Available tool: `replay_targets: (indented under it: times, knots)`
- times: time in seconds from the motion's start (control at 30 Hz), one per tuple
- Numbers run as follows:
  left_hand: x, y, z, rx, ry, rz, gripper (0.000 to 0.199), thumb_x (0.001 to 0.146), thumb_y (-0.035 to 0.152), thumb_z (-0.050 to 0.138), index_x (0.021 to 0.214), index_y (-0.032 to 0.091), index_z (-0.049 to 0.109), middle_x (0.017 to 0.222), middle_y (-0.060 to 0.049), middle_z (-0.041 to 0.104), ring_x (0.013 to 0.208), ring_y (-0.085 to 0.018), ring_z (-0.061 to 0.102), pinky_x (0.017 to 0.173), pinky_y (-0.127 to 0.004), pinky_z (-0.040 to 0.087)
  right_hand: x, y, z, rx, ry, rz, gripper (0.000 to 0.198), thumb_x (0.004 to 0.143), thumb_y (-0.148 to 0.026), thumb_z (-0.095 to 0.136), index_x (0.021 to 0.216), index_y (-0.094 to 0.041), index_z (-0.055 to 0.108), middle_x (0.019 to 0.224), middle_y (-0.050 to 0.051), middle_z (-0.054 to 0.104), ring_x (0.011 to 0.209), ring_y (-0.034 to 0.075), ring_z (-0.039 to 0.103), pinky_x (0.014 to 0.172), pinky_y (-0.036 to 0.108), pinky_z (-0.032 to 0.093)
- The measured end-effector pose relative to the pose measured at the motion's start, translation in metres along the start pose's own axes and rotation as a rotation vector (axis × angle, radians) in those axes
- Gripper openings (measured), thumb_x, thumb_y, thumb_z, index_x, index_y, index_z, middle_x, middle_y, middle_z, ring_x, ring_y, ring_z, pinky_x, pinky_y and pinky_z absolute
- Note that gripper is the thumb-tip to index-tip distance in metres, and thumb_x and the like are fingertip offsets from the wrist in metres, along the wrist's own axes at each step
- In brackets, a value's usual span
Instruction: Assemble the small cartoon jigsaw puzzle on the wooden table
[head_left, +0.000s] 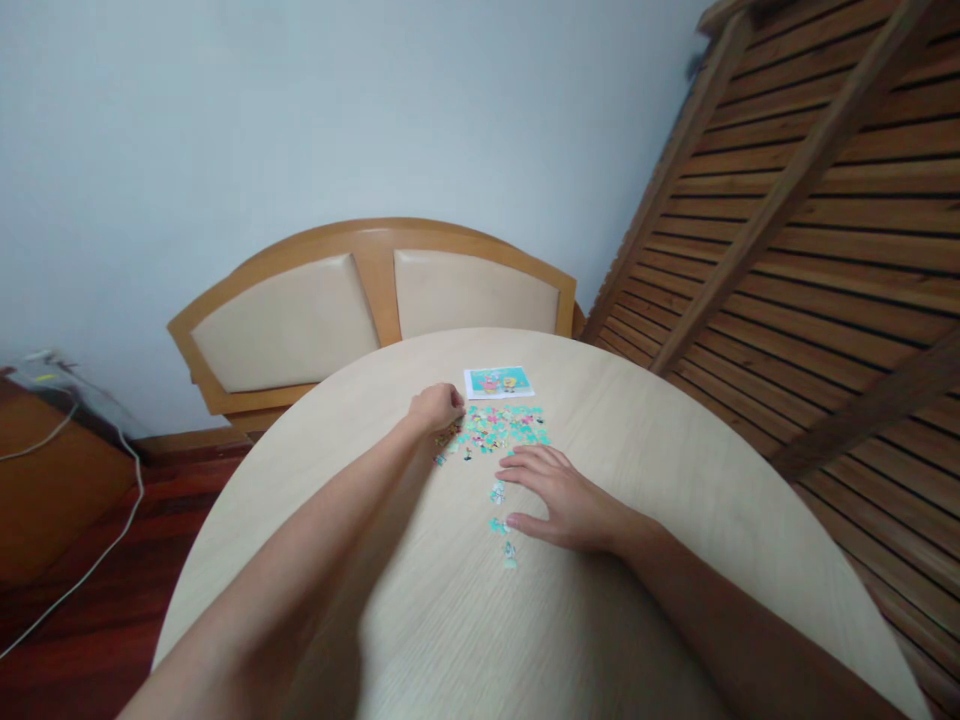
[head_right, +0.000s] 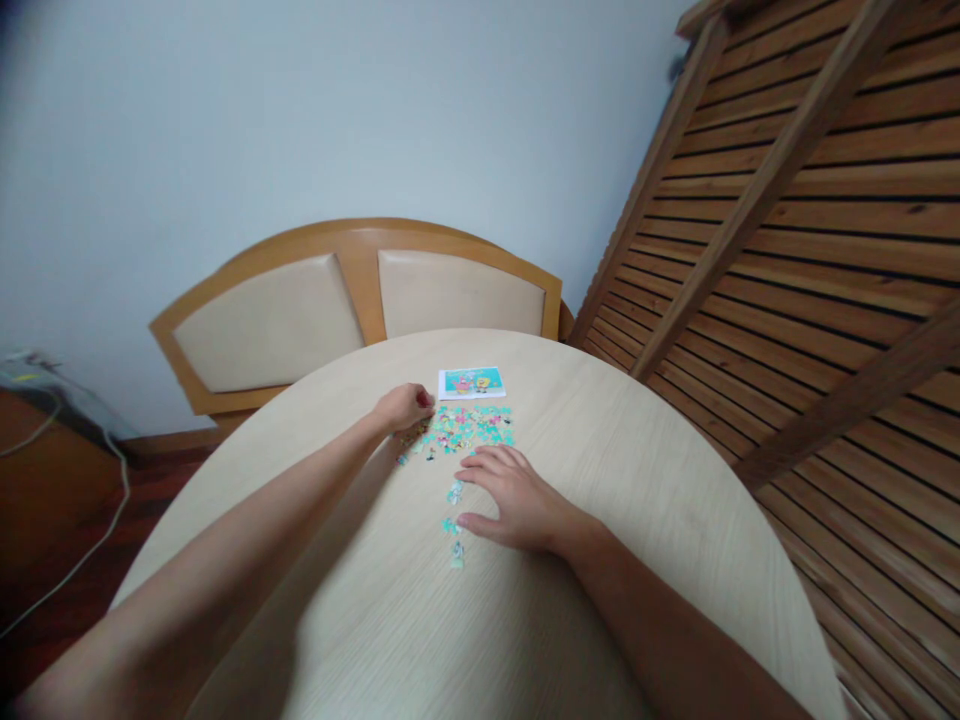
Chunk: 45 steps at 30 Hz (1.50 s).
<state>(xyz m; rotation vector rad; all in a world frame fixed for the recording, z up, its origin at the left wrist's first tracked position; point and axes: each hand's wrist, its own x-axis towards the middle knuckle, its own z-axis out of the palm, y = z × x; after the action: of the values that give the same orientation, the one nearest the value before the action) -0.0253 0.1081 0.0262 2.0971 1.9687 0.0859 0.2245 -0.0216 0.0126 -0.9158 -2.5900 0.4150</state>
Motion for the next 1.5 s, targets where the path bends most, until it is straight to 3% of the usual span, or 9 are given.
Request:
replay_targets:
  times: [0.3, 0.53, 0.73, 0.87, 1.03, 1.17, 1.27, 1.4, 1.5]
  knots:
    - [0.002, -0.001, -0.006, -0.03, -0.039, -0.037, 0.032, 0.098, 0.034, 0.062, 0.126, 0.018, 0.059, 0.127, -0.01, 0.06, 0.108, -0.024, 0.063, 0.09, -0.043, 0.056, -0.001, 0.0, 0.0, -0.004, -0.006, -0.005, 0.052, 0.088, -0.051, 0.066, 0.131, -0.022, 0.064, 0.138, 0.013, 0.061, 0.134, 0.033, 0.047, 0.114, 0.055, 0.031]
    - [-0.005, -0.008, -0.005, -0.175, 0.051, -0.004, 0.033, 0.099, 0.034, 0.061, 0.127, 0.017, 0.059, 0.127, -0.011, 0.06, 0.107, -0.024, 0.063, 0.09, -0.044, 0.056, 0.0, -0.001, -0.002, -0.004, -0.021, 0.006, 0.052, 0.087, -0.05, 0.067, 0.13, -0.022, 0.064, 0.138, 0.013, 0.061, 0.134, 0.033, 0.047, 0.114, 0.056, 0.032]
    - [-0.047, -0.002, 0.0, -0.483, 0.229, 0.107, 0.023, 0.095, 0.03, 0.062, 0.107, 0.015, 0.075, 0.101, -0.01, 0.075, 0.095, -0.023, 0.068, 0.084, -0.031, 0.052, 0.002, -0.001, 0.001, -0.026, 0.061, -0.02, 0.044, 0.091, -0.044, 0.065, 0.127, -0.02, 0.064, 0.132, 0.012, 0.065, 0.13, 0.031, 0.052, 0.111, 0.052, 0.037]
    - [-0.093, 0.013, 0.023, -0.732, 0.21, 0.234, 0.029, 0.093, 0.034, 0.062, 0.102, 0.011, 0.077, 0.095, -0.009, 0.078, 0.083, -0.02, 0.069, 0.075, -0.029, 0.053, 0.007, -0.005, 0.005, -0.008, 0.239, 0.058, 0.029, 0.093, -0.03, 0.063, 0.12, -0.02, 0.065, 0.121, 0.01, 0.071, 0.117, 0.026, 0.061, 0.102, 0.046, 0.045]
    - [-0.135, 0.027, 0.044, -0.921, 0.138, 0.316, 0.035, 0.091, 0.042, 0.062, 0.1, 0.012, 0.078, 0.088, -0.009, 0.078, 0.075, -0.019, 0.068, 0.068, -0.027, 0.051, 0.008, -0.016, 0.01, 0.038, 0.334, 0.071, 0.037, 0.085, -0.025, 0.073, 0.12, -0.021, 0.063, 0.112, 0.007, 0.074, 0.108, 0.025, 0.066, 0.097, 0.044, 0.047]
    - [-0.147, 0.032, 0.046, -1.048, 0.065, 0.388, 0.031, 0.088, 0.042, 0.066, 0.094, 0.015, 0.08, 0.088, -0.008, 0.078, 0.08, -0.02, 0.069, 0.075, -0.028, 0.052, 0.009, -0.021, 0.01, 0.031, 0.345, -0.019, 0.036, 0.083, -0.021, 0.074, 0.118, -0.022, 0.064, 0.108, 0.006, 0.076, 0.099, 0.024, 0.068, 0.093, 0.042, 0.047]
    - [-0.151, 0.034, 0.046, -1.099, 0.09, 0.388, 0.028, 0.087, 0.04, 0.068, 0.093, 0.015, 0.08, 0.087, -0.007, 0.078, 0.077, -0.018, 0.068, 0.074, -0.026, 0.051, 0.008, -0.022, 0.009, 0.041, 0.344, -0.074, 0.035, 0.083, -0.021, 0.074, 0.117, -0.022, 0.066, 0.104, 0.006, 0.077, 0.094, 0.023, 0.068, 0.091, 0.041, 0.046]
    - [-0.154, 0.033, 0.048, -1.143, 0.1, 0.349, 0.03, 0.087, 0.041, 0.069, 0.094, 0.014, 0.079, 0.083, -0.007, 0.077, 0.069, -0.016, 0.065, 0.066, -0.023, 0.049, 0.007, -0.02, 0.008, 0.047, 0.334, -0.088, 0.036, 0.083, -0.026, 0.077, 0.118, -0.021, 0.067, 0.098, 0.005, 0.077, 0.091, 0.023, 0.068, 0.092, 0.042, 0.044]
    - [-0.154, 0.033, 0.05, -1.172, 0.073, 0.369, 0.032, 0.088, 0.043, 0.068, 0.095, 0.014, 0.079, 0.085, -0.007, 0.078, 0.073, -0.017, 0.067, 0.069, -0.024, 0.05, 0.008, -0.019, 0.009, 0.057, 0.335, -0.087, 0.032, 0.086, -0.026, 0.075, 0.117, -0.021, 0.068, 0.099, 0.005, 0.078, 0.089, 0.022, 0.068, 0.09, 0.041, 0.045]
